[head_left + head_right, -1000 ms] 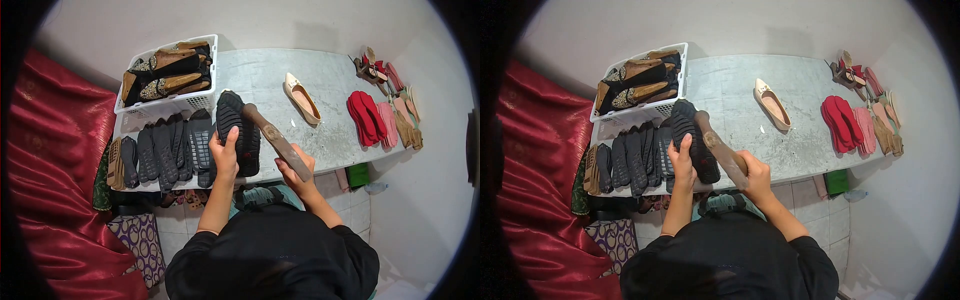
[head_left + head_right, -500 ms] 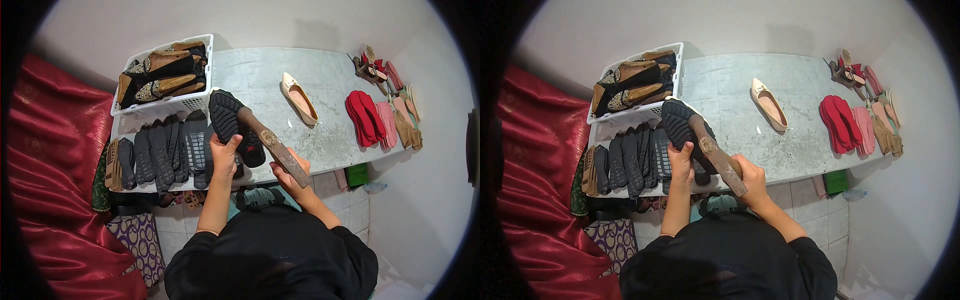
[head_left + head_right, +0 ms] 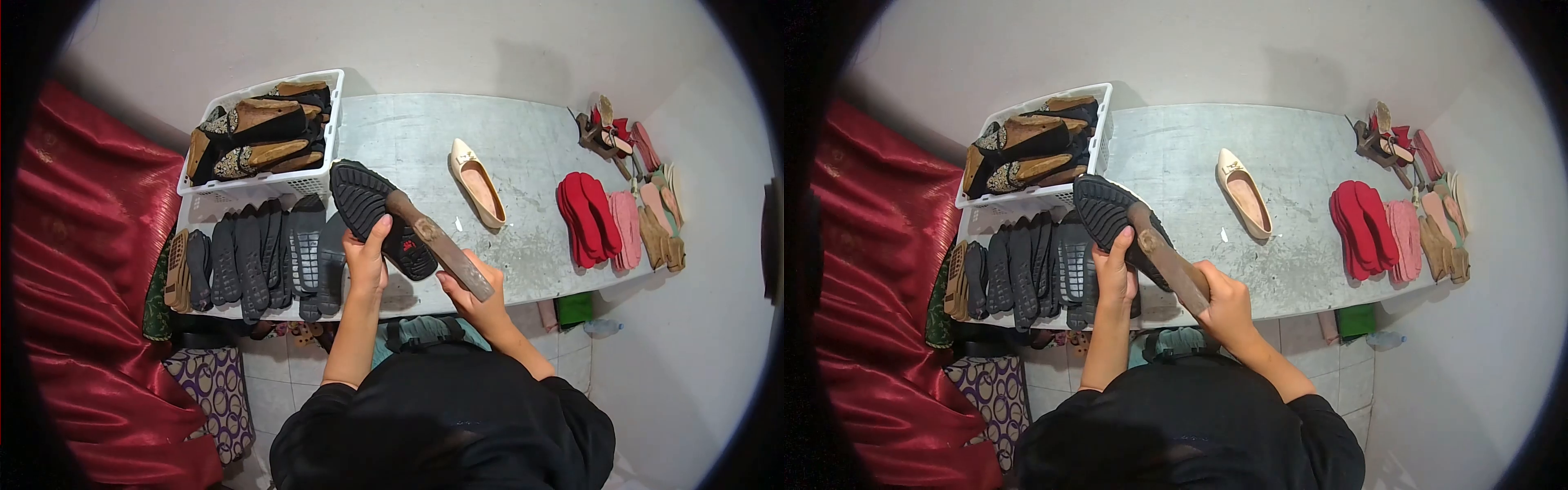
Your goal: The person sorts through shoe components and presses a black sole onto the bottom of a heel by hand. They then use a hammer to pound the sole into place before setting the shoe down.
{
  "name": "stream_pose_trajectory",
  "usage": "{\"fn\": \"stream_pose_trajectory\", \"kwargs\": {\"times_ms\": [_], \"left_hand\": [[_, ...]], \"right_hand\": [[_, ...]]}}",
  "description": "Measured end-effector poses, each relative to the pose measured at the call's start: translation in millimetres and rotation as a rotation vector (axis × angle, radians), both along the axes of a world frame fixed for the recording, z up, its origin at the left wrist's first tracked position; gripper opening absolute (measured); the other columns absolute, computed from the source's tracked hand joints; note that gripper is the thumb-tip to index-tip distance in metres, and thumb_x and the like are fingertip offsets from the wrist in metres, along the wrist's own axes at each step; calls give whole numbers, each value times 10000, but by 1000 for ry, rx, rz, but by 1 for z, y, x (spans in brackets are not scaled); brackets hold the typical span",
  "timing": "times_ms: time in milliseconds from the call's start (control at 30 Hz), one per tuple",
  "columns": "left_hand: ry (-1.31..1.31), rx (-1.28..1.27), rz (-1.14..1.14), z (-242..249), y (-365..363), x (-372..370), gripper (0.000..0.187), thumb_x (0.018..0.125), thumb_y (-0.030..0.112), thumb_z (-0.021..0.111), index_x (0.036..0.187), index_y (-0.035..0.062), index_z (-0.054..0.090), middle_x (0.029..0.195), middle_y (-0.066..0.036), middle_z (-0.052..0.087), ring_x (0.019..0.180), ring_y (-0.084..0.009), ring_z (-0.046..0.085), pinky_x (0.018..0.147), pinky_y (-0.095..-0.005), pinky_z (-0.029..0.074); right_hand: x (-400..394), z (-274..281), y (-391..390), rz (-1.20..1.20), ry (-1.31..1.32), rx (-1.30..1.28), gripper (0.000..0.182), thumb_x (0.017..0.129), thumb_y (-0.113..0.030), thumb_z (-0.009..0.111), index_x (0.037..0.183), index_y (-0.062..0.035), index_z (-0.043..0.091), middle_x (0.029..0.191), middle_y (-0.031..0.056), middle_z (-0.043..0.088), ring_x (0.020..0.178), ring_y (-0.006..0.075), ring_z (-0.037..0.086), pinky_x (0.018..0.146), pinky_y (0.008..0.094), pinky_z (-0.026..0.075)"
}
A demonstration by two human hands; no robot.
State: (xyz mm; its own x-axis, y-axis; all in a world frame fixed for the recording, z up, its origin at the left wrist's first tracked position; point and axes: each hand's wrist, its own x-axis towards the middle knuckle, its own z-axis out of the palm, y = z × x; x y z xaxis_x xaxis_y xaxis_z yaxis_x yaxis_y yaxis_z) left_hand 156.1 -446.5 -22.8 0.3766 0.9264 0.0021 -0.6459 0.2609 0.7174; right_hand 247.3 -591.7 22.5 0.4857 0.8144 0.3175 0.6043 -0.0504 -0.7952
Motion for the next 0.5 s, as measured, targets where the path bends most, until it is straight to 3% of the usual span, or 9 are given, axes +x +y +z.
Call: {"fn": "stream_pose_trajectory", "kwargs": {"times_ms": [167,300,367,500], "left_hand": [[5,13,111,8,-3,18,232,738,36,671,953,15,587,925,-50,613,815,-121,578,762,-244,456],[2,20,101,14,-6,26,231,743,44,665,958,17,583,924,-51,608,816,-127,580,751,-252,467],[-30,0,121,18,-9,34,230,744,49,665,957,17,582,919,-52,608,812,-130,582,752,-257,471],[-52,-3,142,23,-17,43,243,744,60,664,965,16,573,917,-57,608,811,-141,589,747,-266,484]], "right_hand": [[18,8,-5,20,103,100,235,739,-200,686,886,-53,576,680,130,600,607,277,615,532,310,455],[30,3,-14,43,57,36,236,735,-194,687,886,-51,575,679,125,600,600,269,613,531,304,453],[36,-2,-18,64,41,79,231,760,-169,648,862,26,579,666,80,534,544,163,500,531,258,409],[40,-4,-29,67,57,114,213,754,-156,643,858,20,583,658,89,528,535,191,506,525,262,410]]}}
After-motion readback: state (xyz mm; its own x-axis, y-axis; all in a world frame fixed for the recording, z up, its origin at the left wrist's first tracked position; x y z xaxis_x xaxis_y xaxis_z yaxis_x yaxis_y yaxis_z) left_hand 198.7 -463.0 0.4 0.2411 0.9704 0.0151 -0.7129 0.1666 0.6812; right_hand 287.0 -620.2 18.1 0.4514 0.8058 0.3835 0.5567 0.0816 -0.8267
